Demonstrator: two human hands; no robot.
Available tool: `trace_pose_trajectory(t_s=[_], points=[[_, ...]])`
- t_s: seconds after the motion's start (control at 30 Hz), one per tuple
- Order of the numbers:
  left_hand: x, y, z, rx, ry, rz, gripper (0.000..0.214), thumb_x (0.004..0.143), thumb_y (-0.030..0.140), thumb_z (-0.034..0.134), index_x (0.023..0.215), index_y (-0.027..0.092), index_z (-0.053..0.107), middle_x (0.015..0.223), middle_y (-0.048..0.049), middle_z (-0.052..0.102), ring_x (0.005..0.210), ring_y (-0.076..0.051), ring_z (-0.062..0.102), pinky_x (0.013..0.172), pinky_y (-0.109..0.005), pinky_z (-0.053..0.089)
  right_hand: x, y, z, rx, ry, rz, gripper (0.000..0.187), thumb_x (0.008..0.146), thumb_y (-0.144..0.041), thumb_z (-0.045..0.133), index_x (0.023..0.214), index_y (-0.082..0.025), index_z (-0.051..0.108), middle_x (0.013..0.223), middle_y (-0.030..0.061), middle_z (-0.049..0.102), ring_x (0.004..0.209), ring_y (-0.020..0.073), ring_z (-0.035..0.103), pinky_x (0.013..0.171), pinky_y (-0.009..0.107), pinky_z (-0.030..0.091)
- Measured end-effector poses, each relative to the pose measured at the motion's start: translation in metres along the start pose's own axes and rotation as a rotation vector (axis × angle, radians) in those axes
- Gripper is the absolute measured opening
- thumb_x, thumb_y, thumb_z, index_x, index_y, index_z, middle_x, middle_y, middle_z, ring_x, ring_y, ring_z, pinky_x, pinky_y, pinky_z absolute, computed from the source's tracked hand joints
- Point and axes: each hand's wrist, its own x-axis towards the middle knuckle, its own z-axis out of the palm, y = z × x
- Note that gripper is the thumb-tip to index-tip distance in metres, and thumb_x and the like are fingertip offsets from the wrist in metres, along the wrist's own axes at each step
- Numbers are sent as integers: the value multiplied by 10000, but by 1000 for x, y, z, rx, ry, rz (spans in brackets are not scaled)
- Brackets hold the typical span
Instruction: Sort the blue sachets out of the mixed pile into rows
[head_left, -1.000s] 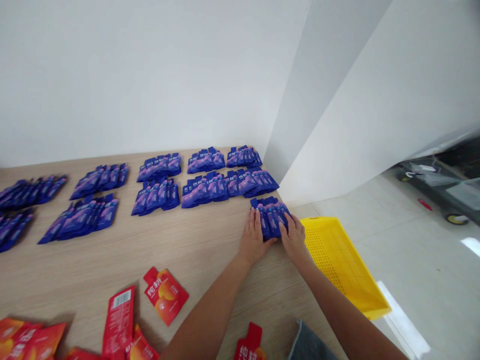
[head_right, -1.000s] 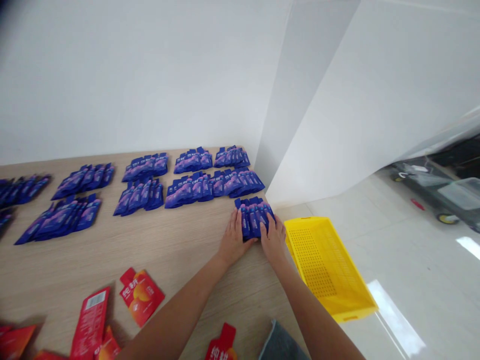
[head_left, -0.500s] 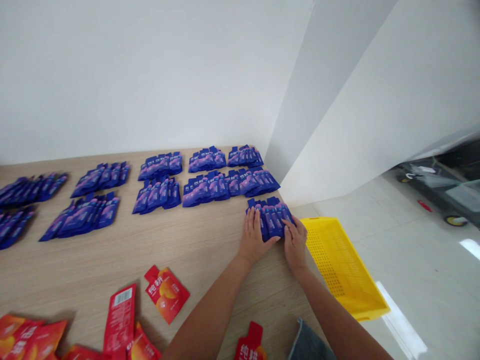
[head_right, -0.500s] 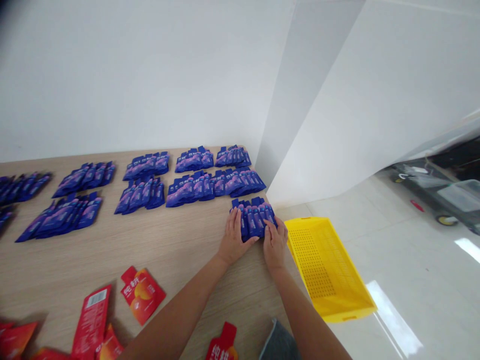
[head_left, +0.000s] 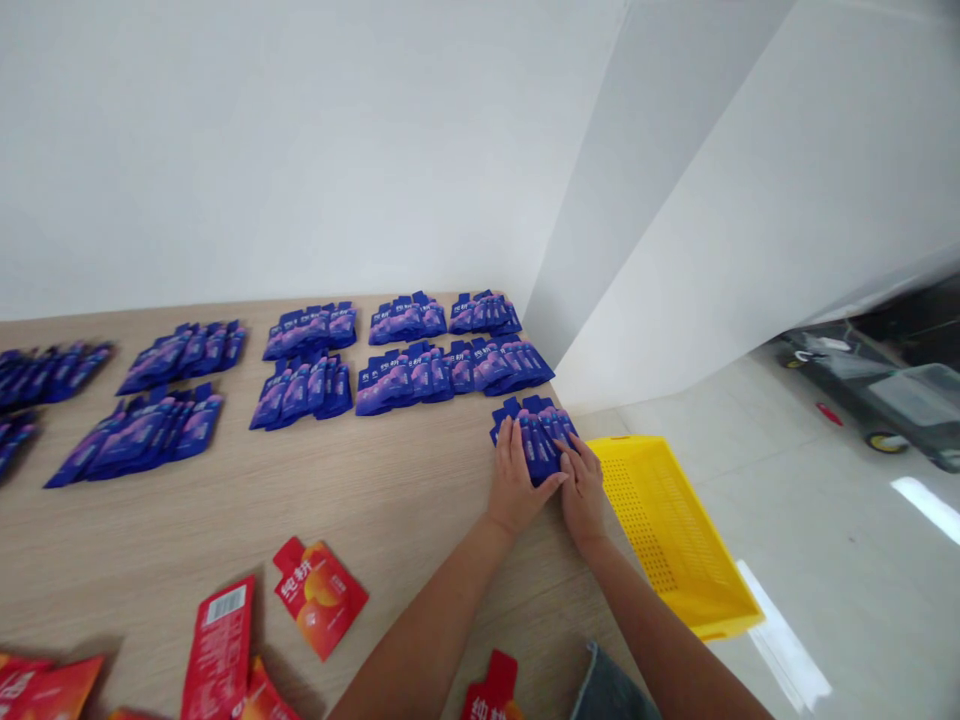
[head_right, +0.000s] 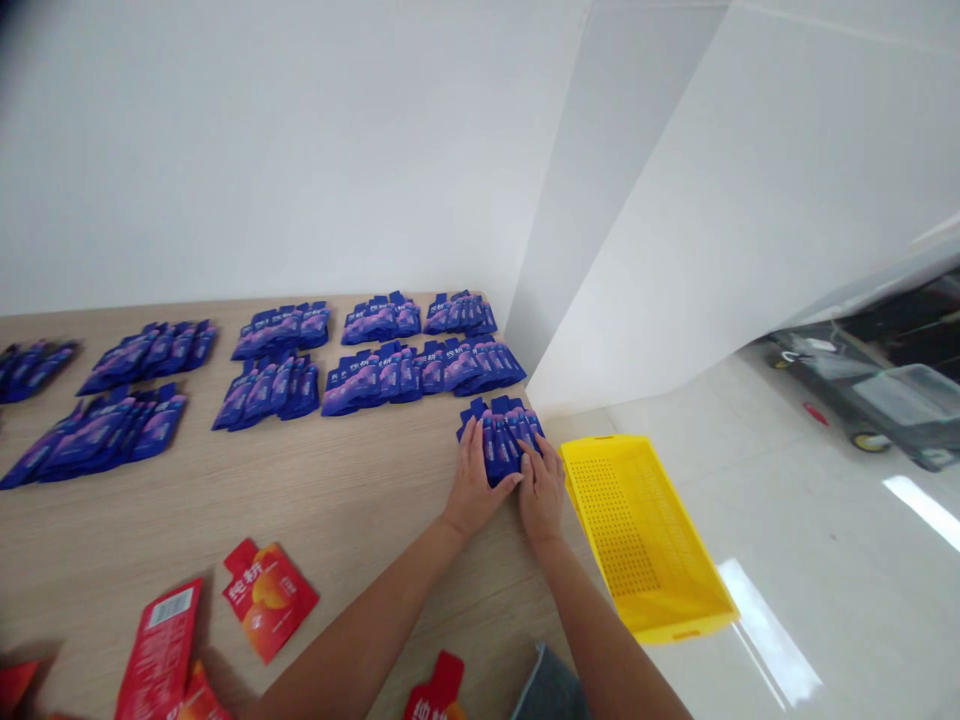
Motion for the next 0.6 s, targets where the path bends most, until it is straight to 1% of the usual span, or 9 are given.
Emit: trace_pose_trajectory(t_s=[0.1, 0.17, 0.23, 0.33, 0.4, 0.47, 0.6], points=[[4, 11, 9, -20, 32, 2, 648, 931, 423, 393, 1456, 98, 197, 1532, -207, 233, 1447, -270, 152, 1163, -510, 205, 0, 1, -1, 30, 5, 14, 431, 968, -383, 296, 1190, -193, 613, 1302, 118, 539, 1232, 227, 444, 1073, 505, 322], [8, 15, 14, -48, 42, -29, 521, 948, 291, 308, 1433, 105, 279, 1514, -178, 299, 1438, -237, 196, 1173, -481, 200, 0, 1, -2, 33, 0, 16, 427, 969, -387, 298, 1186, -200, 615, 1303, 113, 541, 1235, 225, 445, 1073, 506, 324], [12, 17, 17, -84, 60, -95, 509, 913, 182, 292, 1418, 131, 325, 1501, -145, 341, 1427, -216, 235, 1179, -464, 203, 0, 1, -2, 39, 0, 14, 427, 970, -386, 298, 1191, -200, 613, 1308, 113, 540, 1237, 223, 447, 1073, 506, 324], [16, 17, 21, -128, 79, -169, 567, 846, 83, 300, 1405, 157, 352, 1499, -118, 347, 1421, -199, 254, 1182, -453, 211, -1, 1, -1, 67, 10, 26, 430, 971, -391, 297, 1215, -204, 597, 1318, 110, 539, 1241, 221, 450, 1072, 507, 325], [17, 16, 20, -142, 83, -169, 570, 834, 56, 289, 1388, 161, 375, 1492, -113, 357, 1415, -188, 266, 1182, -442, 220, -2, 1, -1, 79, 16, 20, 433, 968, -403, 304, 1234, -202, 581, 1323, 114, 541, 1247, 225, 450, 1070, 513, 325], [16, 15, 18, -136, 95, -165, 535, 850, 74, 308, 1371, 163, 391, 1485, -116, 362, 1406, -189, 286, 1176, -438, 238, -2, 0, -2, 85, 19, 4, 442, 964, -413, 309, 1254, -196, 563, 1323, 120, 544, 1255, 230, 448, 1069, 517, 325], [15, 10, 13, -61, 120, -191, 488, 868, 205, 458, 1350, 151, 400, 1464, -153, 377, 1381, -241, 331, 1143, -476, 291, -2, 0, -3, 84, 15, -4, 443, 961, -419, 313, 1266, -196, 544, 1321, 124, 545, 1255, 237, 448, 1061, 519, 331]])
